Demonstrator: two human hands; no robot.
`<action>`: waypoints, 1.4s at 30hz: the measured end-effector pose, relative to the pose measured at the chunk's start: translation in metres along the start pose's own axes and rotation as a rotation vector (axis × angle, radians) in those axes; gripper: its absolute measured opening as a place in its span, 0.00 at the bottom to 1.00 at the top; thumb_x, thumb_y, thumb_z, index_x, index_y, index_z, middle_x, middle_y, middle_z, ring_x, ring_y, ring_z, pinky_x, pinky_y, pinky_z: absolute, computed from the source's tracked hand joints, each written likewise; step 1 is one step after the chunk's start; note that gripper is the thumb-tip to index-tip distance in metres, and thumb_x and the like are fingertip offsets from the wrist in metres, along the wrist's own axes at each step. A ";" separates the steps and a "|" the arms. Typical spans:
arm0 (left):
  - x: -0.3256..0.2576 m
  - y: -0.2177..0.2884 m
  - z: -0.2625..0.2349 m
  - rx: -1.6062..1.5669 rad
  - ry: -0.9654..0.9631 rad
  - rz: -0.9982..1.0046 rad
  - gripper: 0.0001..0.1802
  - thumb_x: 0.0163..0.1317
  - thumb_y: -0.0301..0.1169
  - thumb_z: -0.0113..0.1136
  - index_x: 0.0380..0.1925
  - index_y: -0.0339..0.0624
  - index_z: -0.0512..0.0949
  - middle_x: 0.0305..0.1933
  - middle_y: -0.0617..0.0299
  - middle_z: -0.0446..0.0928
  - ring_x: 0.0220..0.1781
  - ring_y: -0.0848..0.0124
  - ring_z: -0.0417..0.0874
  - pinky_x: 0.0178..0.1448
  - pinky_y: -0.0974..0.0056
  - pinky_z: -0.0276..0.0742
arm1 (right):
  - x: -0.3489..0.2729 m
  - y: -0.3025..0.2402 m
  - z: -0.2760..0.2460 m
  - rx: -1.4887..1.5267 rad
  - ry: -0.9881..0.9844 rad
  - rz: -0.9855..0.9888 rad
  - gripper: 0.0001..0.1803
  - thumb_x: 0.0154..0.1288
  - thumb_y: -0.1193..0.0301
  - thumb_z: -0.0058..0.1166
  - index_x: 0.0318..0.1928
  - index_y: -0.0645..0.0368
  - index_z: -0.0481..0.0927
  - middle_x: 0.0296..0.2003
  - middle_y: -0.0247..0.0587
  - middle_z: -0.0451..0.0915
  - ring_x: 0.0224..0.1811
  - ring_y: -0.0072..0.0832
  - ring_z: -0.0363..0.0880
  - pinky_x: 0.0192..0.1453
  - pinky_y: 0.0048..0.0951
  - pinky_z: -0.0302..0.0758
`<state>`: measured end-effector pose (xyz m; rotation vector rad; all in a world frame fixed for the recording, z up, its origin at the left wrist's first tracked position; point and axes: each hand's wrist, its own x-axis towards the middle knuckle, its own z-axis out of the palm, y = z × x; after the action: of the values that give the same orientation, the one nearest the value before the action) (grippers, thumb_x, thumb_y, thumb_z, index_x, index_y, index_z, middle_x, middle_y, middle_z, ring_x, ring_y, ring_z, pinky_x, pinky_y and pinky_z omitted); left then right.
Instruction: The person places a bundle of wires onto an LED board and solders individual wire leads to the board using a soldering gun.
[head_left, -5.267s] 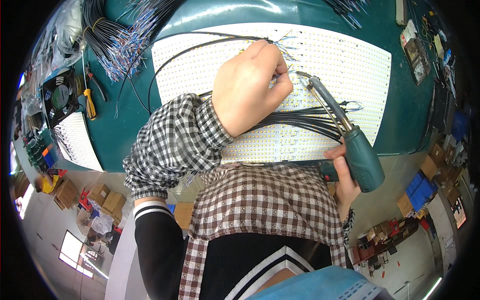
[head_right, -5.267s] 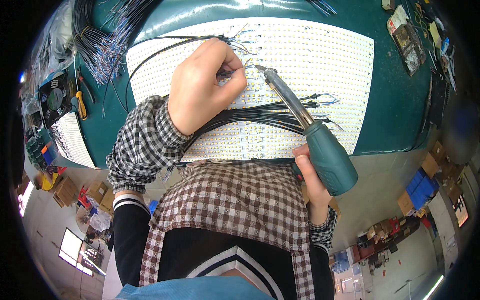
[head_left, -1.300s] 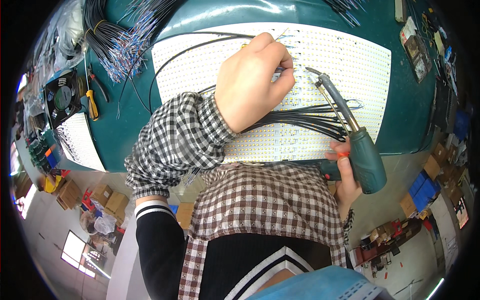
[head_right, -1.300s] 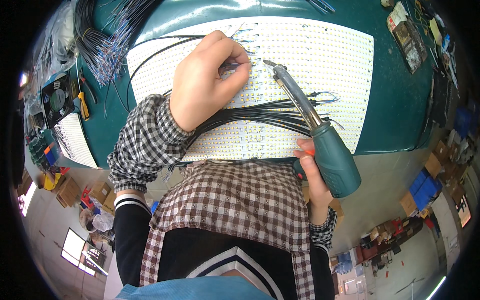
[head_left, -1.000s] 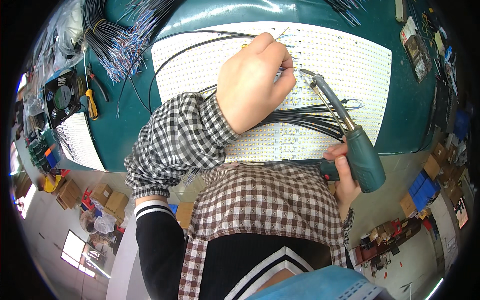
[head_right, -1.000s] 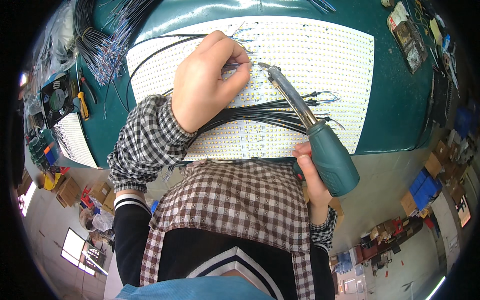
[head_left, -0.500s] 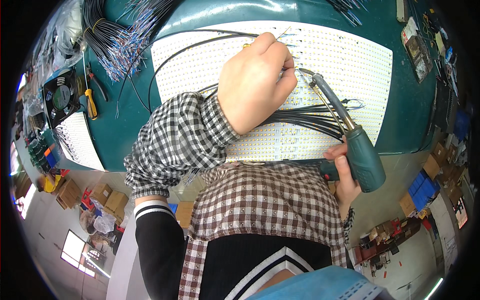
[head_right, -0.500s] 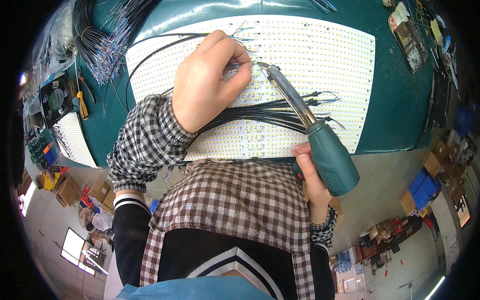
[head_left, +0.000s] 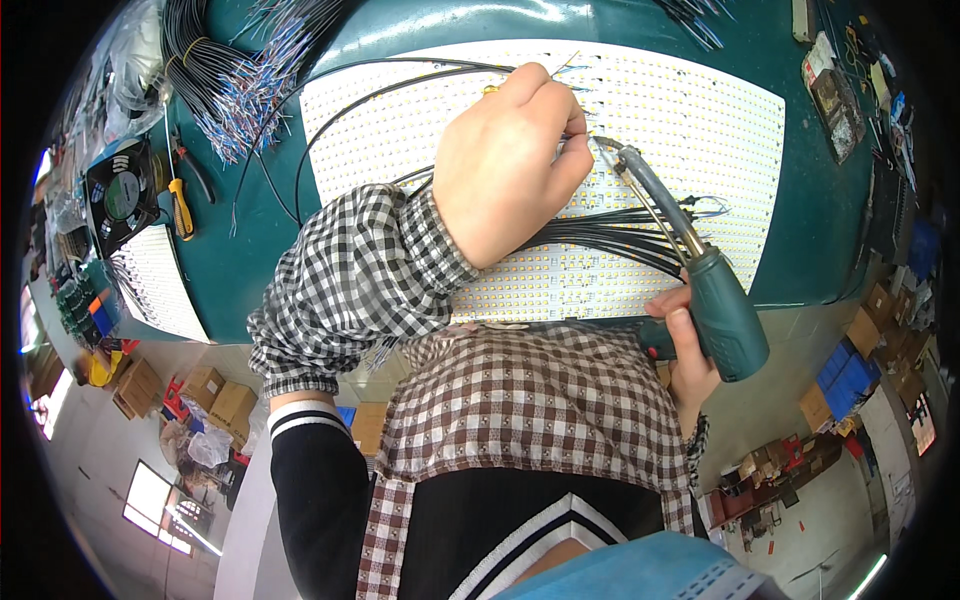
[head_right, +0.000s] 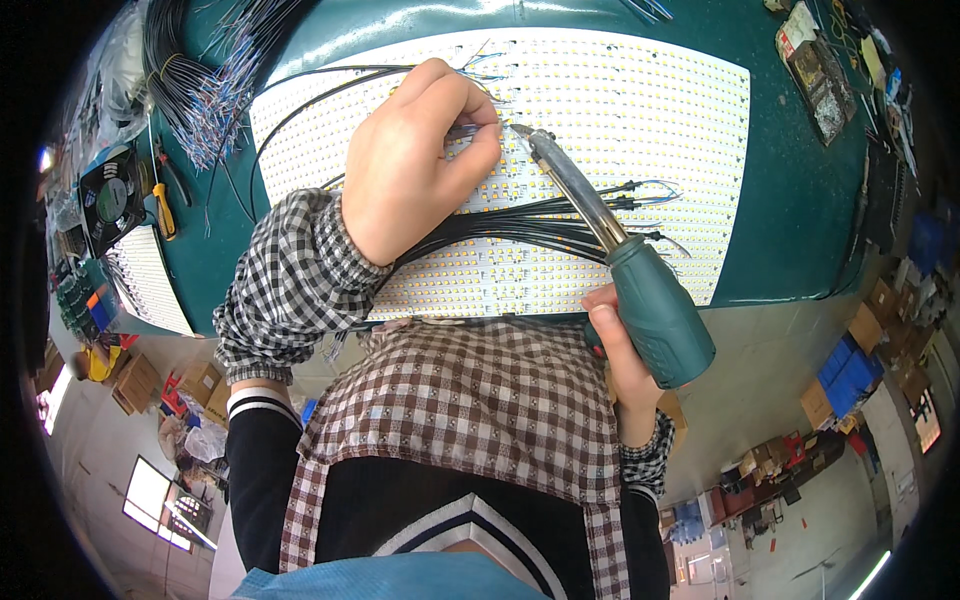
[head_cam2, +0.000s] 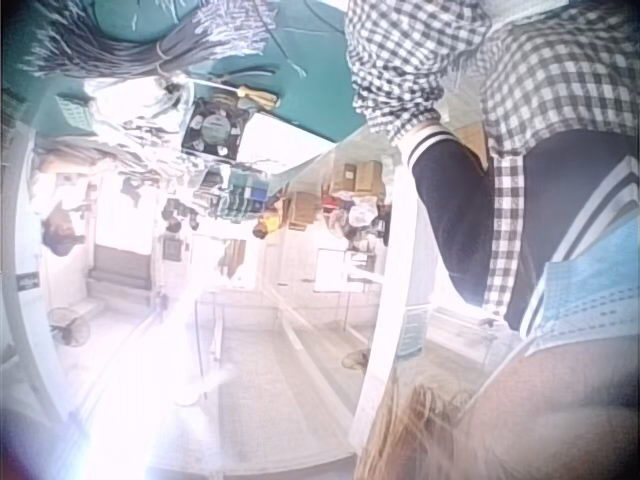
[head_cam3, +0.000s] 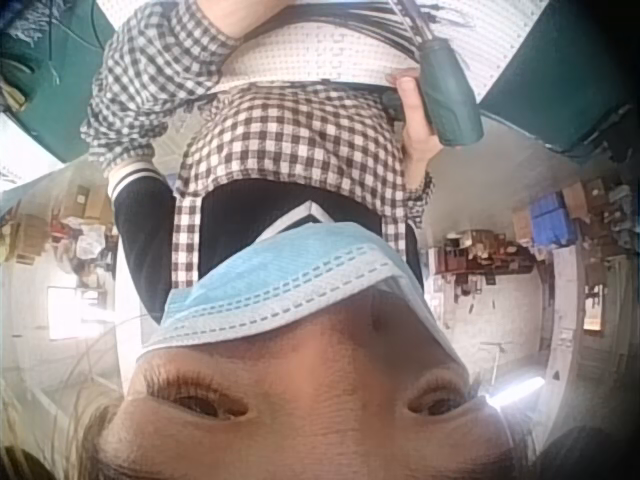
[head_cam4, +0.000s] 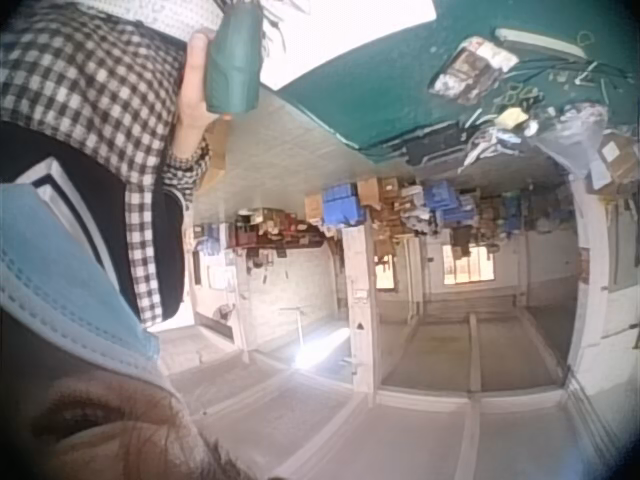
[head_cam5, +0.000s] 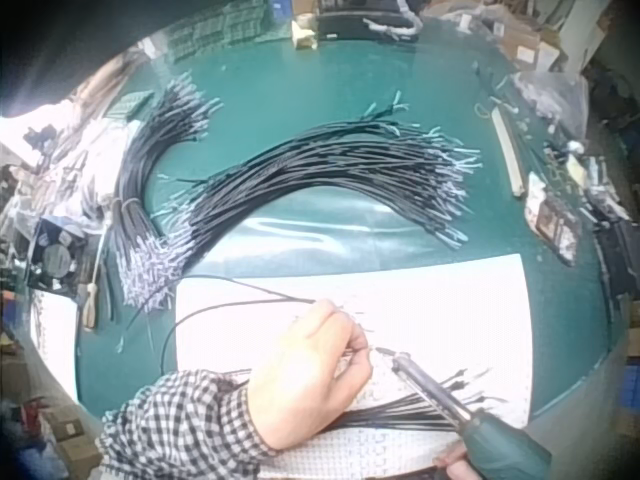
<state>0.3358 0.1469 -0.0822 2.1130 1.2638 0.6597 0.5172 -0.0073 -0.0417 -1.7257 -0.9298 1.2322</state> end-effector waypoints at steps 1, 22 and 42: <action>0.000 0.000 0.000 0.015 -0.008 -0.003 0.04 0.48 0.24 0.58 0.24 0.41 0.73 0.27 0.60 0.72 0.28 0.64 0.77 0.31 0.65 0.72 | 0.000 0.000 0.001 0.003 -0.030 -0.006 0.14 0.61 0.74 0.48 0.45 0.72 0.70 0.30 0.45 0.75 0.35 0.32 0.76 0.44 0.33 0.77; -0.004 0.008 -0.008 0.070 -0.015 -0.005 0.07 0.48 0.26 0.60 0.27 0.40 0.73 0.30 0.58 0.72 0.31 0.61 0.76 0.34 0.63 0.72 | -0.003 0.003 -0.007 0.203 0.160 -0.073 0.19 0.63 0.72 0.45 0.49 0.75 0.66 0.32 0.46 0.73 0.36 0.32 0.74 0.42 0.32 0.79; -0.043 0.014 -0.063 -0.108 -0.182 -0.071 0.05 0.51 0.26 0.58 0.27 0.39 0.72 0.27 0.54 0.74 0.29 0.56 0.76 0.32 0.60 0.72 | 0.005 0.010 -0.026 0.368 0.296 -0.309 0.22 0.61 0.71 0.47 0.51 0.77 0.65 0.31 0.46 0.74 0.34 0.32 0.76 0.34 0.29 0.81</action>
<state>0.2843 0.1174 -0.0328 1.9820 1.1698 0.4820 0.5444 -0.0115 -0.0469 -1.3647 -0.7083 0.8540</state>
